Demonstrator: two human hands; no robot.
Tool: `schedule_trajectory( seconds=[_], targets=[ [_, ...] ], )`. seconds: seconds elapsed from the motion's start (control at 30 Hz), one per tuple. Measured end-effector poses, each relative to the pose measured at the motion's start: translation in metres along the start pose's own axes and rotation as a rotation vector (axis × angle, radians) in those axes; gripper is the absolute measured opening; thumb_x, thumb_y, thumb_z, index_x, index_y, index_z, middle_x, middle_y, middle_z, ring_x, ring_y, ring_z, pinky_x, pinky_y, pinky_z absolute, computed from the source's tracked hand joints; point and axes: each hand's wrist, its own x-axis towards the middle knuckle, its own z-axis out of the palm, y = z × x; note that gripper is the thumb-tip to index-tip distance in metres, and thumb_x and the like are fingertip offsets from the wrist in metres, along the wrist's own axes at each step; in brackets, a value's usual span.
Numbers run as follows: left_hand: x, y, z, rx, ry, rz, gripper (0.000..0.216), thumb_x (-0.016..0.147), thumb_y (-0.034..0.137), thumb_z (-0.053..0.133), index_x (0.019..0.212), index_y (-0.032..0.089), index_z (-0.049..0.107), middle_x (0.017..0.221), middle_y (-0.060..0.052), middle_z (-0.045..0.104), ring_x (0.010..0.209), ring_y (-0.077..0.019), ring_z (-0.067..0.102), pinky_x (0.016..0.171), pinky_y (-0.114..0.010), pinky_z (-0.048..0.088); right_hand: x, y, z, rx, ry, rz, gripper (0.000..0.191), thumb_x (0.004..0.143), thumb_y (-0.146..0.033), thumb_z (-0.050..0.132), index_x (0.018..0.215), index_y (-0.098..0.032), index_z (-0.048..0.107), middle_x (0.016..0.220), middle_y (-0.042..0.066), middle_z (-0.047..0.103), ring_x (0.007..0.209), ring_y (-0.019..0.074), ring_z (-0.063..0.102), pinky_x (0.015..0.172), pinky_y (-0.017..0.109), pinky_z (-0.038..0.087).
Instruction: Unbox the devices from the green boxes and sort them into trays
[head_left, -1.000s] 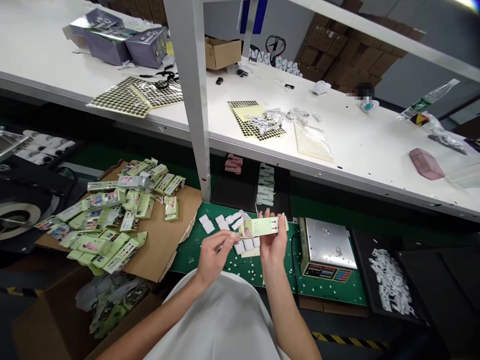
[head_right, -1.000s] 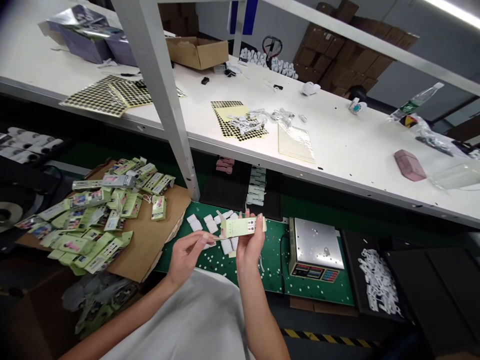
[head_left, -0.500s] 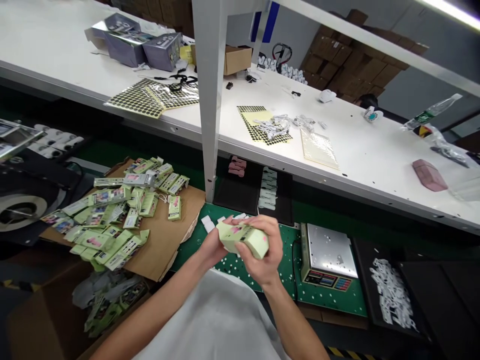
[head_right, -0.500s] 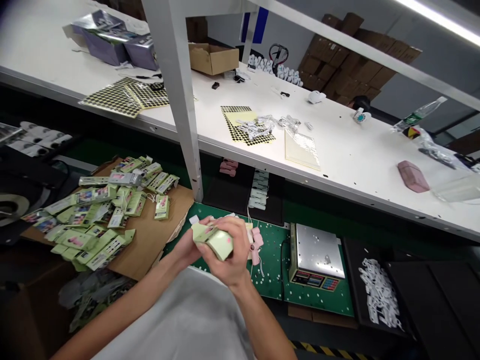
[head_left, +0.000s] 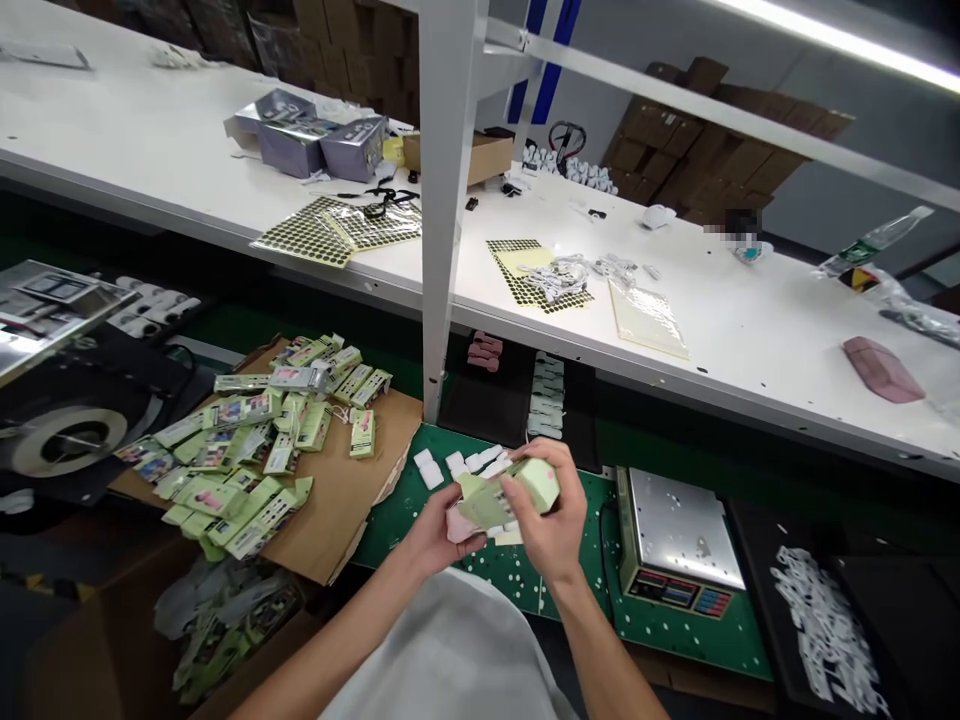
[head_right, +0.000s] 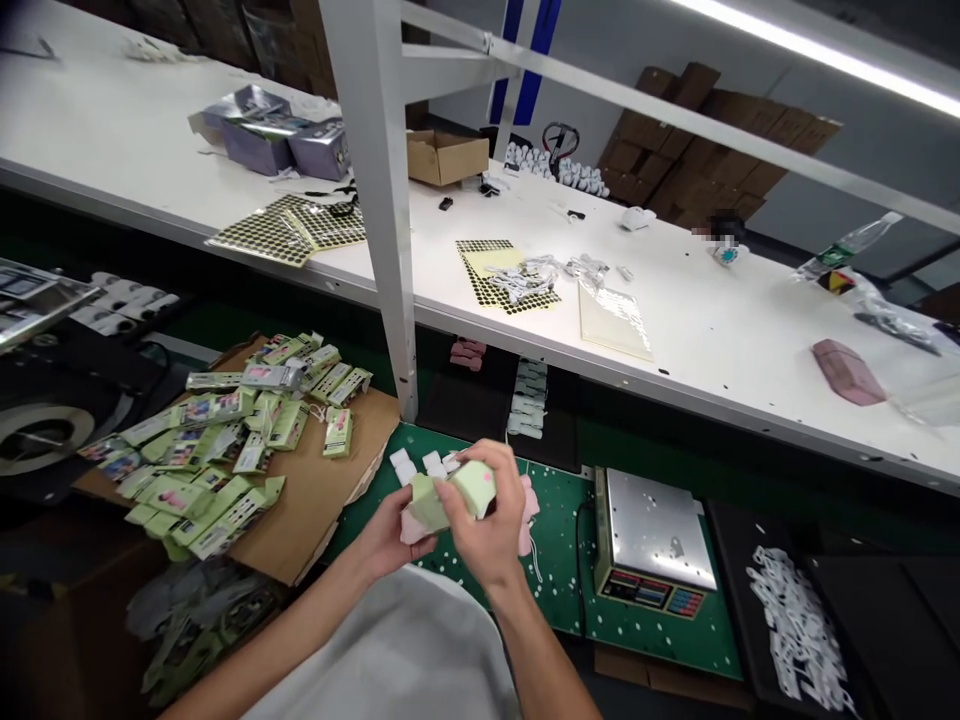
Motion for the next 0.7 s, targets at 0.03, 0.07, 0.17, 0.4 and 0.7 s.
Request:
schedule_trajectory(
  seconds=[0.03,0.07,0.17,0.4,0.7],
  targets=[
    [-0.003,0.001,-0.002,0.041,-0.011,0.0,0.035,0.083,0.034,0.073,0.111,0.016,0.066,0.09,-0.007,0.076,0.074,-0.0215,0.072,0.052,-0.025,0.052,0.002,0.007,-0.001,0.063,0.027,0.087,0.024,0.087,-0.034,0.072,0.105,-0.022,0.062,0.098,0.005,0.066,0.092,0.0219,0.065,0.083,0.039,0.055],
    [-0.006,0.001,-0.004,0.084,-0.015,0.007,0.04,0.081,0.035,0.076,0.114,0.015,0.066,0.096,-0.009,0.076,0.078,-0.0225,0.072,0.05,-0.024,0.051,0.004,0.014,-0.002,0.152,0.063,0.182,0.025,0.087,-0.036,0.072,0.106,-0.022,0.061,0.096,0.004,0.067,0.09,0.0212,0.066,0.083,0.039,0.055],
    [-0.015,0.005,-0.004,0.198,0.004,0.092,0.052,0.075,0.033,0.083,0.121,0.018,0.066,0.114,-0.012,0.075,0.093,-0.0264,0.073,0.053,-0.024,0.053,0.007,0.04,-0.003,0.489,0.193,0.419,0.029,0.086,-0.04,0.074,0.104,-0.022,0.061,0.093,0.002,0.068,0.088,0.0199,0.069,0.087,0.042,0.058],
    [-0.034,0.015,0.01,0.338,0.037,0.207,0.048,0.072,0.029,0.084,0.118,0.02,0.073,0.12,-0.013,0.074,0.101,-0.0287,0.072,0.056,-0.025,0.058,0.003,0.079,0.003,0.835,0.467,0.526,0.028,0.08,-0.042,0.079,0.094,-0.024,0.064,0.091,-0.004,0.065,0.09,0.0146,0.067,0.107,0.05,0.052],
    [-0.051,0.034,-0.004,0.419,0.062,0.304,0.048,0.065,0.027,0.089,0.111,0.018,0.078,0.128,-0.013,0.071,0.094,-0.0269,0.07,0.05,-0.024,0.057,-0.003,0.128,-0.01,1.188,0.599,0.676,0.02,0.085,-0.041,0.073,0.082,-0.024,0.064,0.08,-0.004,0.07,0.083,0.0131,0.07,0.103,0.038,0.055]
  ],
)
